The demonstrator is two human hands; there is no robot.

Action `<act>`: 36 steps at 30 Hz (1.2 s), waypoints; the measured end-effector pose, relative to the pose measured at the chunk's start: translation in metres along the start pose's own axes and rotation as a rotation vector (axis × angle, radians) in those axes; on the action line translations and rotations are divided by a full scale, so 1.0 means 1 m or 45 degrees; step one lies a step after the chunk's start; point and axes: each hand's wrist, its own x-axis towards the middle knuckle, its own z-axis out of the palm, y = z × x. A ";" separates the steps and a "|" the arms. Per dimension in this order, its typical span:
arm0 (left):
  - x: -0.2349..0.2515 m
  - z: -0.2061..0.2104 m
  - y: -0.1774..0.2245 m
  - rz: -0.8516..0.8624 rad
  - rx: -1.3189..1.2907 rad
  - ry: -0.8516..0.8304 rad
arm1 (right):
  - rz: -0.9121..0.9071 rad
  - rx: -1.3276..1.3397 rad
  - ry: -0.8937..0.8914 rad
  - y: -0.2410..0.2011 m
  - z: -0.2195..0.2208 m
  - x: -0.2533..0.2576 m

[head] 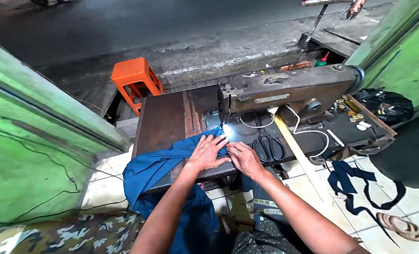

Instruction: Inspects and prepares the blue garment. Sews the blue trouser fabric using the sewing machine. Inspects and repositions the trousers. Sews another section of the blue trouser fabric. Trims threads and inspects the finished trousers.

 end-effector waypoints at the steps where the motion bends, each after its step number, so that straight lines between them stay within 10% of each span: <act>1: 0.000 0.000 0.000 0.001 -0.005 0.000 | 0.002 0.003 -0.011 -0.001 -0.001 0.001; 36: 0.010 -0.019 -0.017 -0.086 0.093 0.082 | 0.397 -0.177 -0.587 -0.003 -0.017 0.050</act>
